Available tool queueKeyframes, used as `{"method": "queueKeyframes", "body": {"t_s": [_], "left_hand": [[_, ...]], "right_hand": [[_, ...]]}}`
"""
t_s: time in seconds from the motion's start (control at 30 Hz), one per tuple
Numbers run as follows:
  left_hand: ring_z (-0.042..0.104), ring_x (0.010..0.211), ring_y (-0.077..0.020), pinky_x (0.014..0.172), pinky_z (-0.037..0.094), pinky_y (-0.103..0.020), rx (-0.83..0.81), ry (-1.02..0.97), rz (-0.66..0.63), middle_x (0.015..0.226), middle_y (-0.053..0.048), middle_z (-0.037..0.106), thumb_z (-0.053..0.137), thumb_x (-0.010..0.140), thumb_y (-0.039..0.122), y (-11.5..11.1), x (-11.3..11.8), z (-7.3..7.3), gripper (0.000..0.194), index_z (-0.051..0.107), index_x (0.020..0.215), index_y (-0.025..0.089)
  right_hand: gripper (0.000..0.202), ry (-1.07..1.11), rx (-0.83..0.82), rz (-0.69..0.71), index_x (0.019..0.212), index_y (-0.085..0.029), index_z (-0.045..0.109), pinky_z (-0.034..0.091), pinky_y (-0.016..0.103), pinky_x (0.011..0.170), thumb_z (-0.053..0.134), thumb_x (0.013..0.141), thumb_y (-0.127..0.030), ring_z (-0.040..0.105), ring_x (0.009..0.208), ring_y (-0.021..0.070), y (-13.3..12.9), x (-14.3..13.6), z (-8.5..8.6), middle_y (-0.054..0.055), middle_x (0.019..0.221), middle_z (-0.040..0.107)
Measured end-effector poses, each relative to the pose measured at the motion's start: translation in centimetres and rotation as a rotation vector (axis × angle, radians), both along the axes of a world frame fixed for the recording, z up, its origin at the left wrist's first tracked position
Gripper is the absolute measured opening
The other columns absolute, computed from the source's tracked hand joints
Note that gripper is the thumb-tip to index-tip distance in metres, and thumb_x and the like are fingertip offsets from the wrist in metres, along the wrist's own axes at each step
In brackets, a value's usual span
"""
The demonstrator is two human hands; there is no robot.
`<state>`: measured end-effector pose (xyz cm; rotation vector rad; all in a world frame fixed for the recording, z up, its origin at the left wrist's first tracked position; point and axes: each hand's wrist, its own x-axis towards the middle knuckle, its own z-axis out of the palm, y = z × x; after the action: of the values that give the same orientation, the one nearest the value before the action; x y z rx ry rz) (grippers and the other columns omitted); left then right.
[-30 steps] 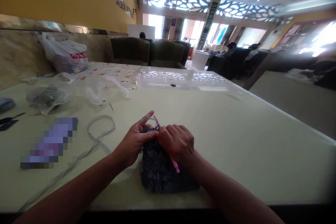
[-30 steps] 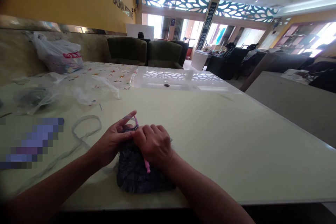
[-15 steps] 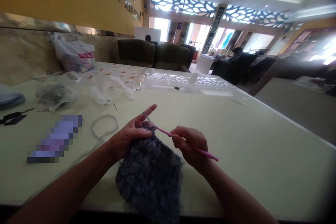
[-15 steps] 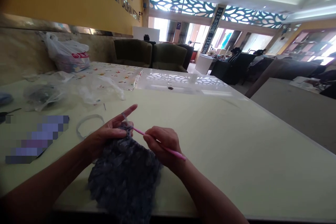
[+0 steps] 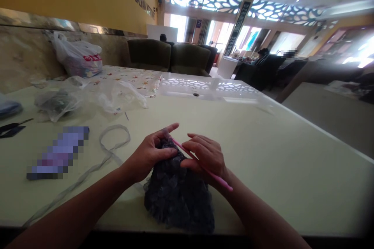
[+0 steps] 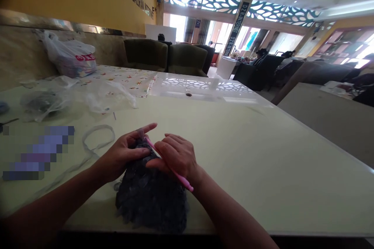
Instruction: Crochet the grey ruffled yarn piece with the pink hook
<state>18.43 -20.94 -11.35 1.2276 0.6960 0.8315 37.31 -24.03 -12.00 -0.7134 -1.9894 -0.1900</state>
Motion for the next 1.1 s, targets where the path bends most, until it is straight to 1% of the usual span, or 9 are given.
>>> {"method": "queueKeyframes", "body": {"t_s": [0.13, 0.23, 0.33, 0.4, 0.53, 0.6, 0.67, 0.87, 1.1], "left_hand": [[0.055, 0.079, -0.0123, 0.075, 0.043, -0.026, 0.054, 0.023, -0.006, 0.087, 0.002, 0.057, 0.078, 0.074, 0.023, 0.2, -0.3, 0.1, 0.073, 0.051, 0.141, 0.031], [0.053, 0.075, -0.0094, 0.072, 0.042, -0.024, 0.081, 0.031, 0.002, 0.086, 0.004, 0.053, 0.078, 0.075, 0.023, 0.3, -0.5, 0.2, 0.069, 0.054, 0.139, 0.033], [0.053, 0.074, -0.0092, 0.071, 0.041, -0.023, 0.077, 0.019, -0.009, 0.086, 0.004, 0.053, 0.078, 0.075, 0.023, 0.3, -0.5, 0.2, 0.067, 0.056, 0.138, 0.033], [0.054, 0.076, -0.0102, 0.071, 0.042, -0.023, 0.068, 0.006, -0.020, 0.087, 0.003, 0.055, 0.078, 0.075, 0.023, 0.2, -0.5, 0.1, 0.068, 0.055, 0.138, 0.033], [0.054, 0.076, -0.0110, 0.071, 0.042, -0.024, 0.053, -0.014, -0.012, 0.084, 0.002, 0.057, 0.078, 0.074, 0.023, 0.2, -0.5, 0.2, 0.070, 0.054, 0.139, 0.031], [0.053, 0.073, -0.0104, 0.070, 0.041, -0.024, 0.048, -0.021, 0.010, 0.081, 0.003, 0.056, 0.079, 0.073, 0.023, 0.3, -0.4, 0.2, 0.068, 0.057, 0.137, 0.029], [0.053, 0.073, -0.0102, 0.070, 0.041, -0.024, 0.036, -0.027, 0.016, 0.081, 0.003, 0.055, 0.079, 0.073, 0.023, 0.3, -0.4, 0.3, 0.067, 0.058, 0.136, 0.029], [0.053, 0.075, -0.0091, 0.071, 0.040, -0.023, 0.051, -0.034, 0.018, 0.085, 0.004, 0.054, 0.080, 0.072, 0.022, 0.7, -0.5, 0.1, 0.061, 0.063, 0.130, 0.031], [0.053, 0.077, -0.0099, 0.073, 0.041, -0.023, 0.120, 0.037, -0.014, 0.086, 0.004, 0.055, 0.077, 0.076, 0.023, 0.7, -0.6, 0.1, 0.060, 0.061, 0.133, 0.034]], "right_hand": [[0.047, 0.160, -0.216, 0.100, 0.086, -0.016, 0.064, 0.047, 0.025, 0.061, 0.046, 0.096, -0.059, 0.060, 0.063, 0.0136, 0.0, 0.6, 0.3, 0.004, 0.071, 0.064], [0.043, 0.233, -0.387, 0.177, 0.085, -0.016, 0.064, 0.044, 0.023, 0.057, 0.046, 0.098, -0.053, 0.056, 0.059, 0.0115, 0.1, 1.0, 0.6, 0.002, 0.070, 0.063], [0.046, 0.236, -0.430, 0.192, 0.081, -0.016, 0.063, 0.043, 0.023, 0.057, 0.044, 0.099, -0.053, 0.054, 0.058, 0.0108, 0.1, 1.0, 0.6, 0.001, 0.068, 0.062], [0.048, 0.187, -0.362, 0.172, 0.082, -0.016, 0.062, 0.042, 0.023, 0.055, 0.044, 0.098, -0.057, 0.053, 0.057, 0.0107, 0.1, 0.7, 0.4, 0.001, 0.068, 0.060], [0.039, 0.044, 0.045, 0.001, 0.092, -0.014, 0.061, 0.048, 0.026, 0.062, 0.048, 0.098, -0.050, 0.060, 0.064, 0.0150, 0.0, 0.1, -0.3, 0.004, 0.070, 0.062], [0.035, 0.043, 0.150, -0.050, 0.094, -0.014, 0.061, 0.049, 0.028, 0.067, 0.049, 0.099, -0.046, 0.063, 0.068, 0.0168, 0.0, 0.0, -0.6, 0.006, 0.070, 0.062], [0.035, 0.104, 0.088, -0.020, 0.092, -0.014, 0.061, 0.049, 0.027, 0.065, 0.050, 0.098, -0.047, 0.063, 0.067, 0.0166, -0.1, 0.1, -0.6, 0.005, 0.069, 0.061], [0.033, 0.277, -0.281, 0.167, 0.081, -0.017, 0.062, 0.040, 0.025, 0.055, 0.047, 0.100, -0.040, 0.054, 0.058, 0.0125, -0.3, 0.8, 0.2, 0.002, 0.066, 0.060], [0.029, 0.269, -0.381, 0.189, 0.080, -0.016, 0.063, 0.036, 0.025, 0.055, 0.049, 0.098, -0.035, 0.049, 0.057, 0.0112, -0.4, 0.7, 0.5, 0.001, 0.066, 0.057]]}}
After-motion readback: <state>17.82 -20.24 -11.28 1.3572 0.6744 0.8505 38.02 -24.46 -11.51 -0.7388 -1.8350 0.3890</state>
